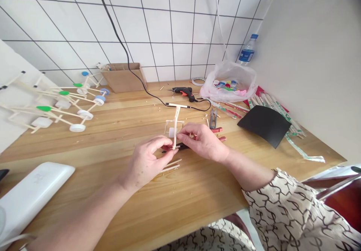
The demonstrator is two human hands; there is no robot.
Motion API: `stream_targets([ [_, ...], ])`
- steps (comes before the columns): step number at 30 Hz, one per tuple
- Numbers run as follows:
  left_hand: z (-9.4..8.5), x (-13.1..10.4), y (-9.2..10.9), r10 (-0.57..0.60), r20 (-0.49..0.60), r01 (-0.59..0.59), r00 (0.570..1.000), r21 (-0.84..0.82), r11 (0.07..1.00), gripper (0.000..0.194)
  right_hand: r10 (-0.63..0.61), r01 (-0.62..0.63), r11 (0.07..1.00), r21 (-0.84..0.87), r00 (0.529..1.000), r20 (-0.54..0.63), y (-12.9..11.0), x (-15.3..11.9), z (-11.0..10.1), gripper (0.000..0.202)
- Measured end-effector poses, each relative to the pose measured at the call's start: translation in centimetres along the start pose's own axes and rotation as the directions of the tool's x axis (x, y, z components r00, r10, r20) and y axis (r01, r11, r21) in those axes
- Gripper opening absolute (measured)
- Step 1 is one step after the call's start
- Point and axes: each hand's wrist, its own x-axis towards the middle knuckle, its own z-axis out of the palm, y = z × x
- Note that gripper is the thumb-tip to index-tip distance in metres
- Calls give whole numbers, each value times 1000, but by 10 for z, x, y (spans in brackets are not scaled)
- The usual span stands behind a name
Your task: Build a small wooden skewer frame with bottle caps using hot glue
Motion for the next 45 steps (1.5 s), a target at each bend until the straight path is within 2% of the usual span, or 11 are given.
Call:
stream_targets([
  [5, 1, 1, 5, 2, 41, -1, 999, -37, 999, 5, 68, -73, 992, 100, 996, 54, -6, -1, -1, 29],
  [12, 2, 1, 7, -25, 83, 31, 996, -74, 997, 10, 76, -82, 991, 107, 995, 64, -10, 0, 1, 24],
  [16, -4, 5, 5, -126, 163, 132, 979, -30, 991, 15, 105, -113, 988, 102, 992, 74, -12, 1, 0, 26],
  [21, -9, 11, 0, -266, 236, 272, 935, 4, 962, 12, 174, -181, 981, 64, 979, 103, -7, 1, 0, 35],
  [25, -6, 11, -5, -298, 266, 303, 917, 23, 953, 12, 156, -164, 984, 68, 981, 114, 0, 0, 1, 38],
  [28, -4, 9, -9, -291, 219, 295, 931, 18, 955, 8, 165, -177, 981, 81, 978, 129, 4, 0, 1, 38],
  [32, -6, 12, -16, -288, 17, 288, 958, -1, 958, 3, 168, -182, 979, 91, 976, 139, 5, 0, 1, 37],
  [35, -8, 17, -21, -236, -96, 235, 967, -14, 972, 16, 178, -193, 977, 92, 973, 143, 3, 0, 1, 38],
  [38, -7, 24, -25, -173, -99, 174, 980, 3, 985, 24, 194, -209, 974, 84, 968, 158, 2, 1, 0, 37],
  [45, 1, 29, -31, -107, -107, 106, 989, -17, 994, 9, 192, -199, 979, 29, 969, 158, -1, 2, -1, 37],
])
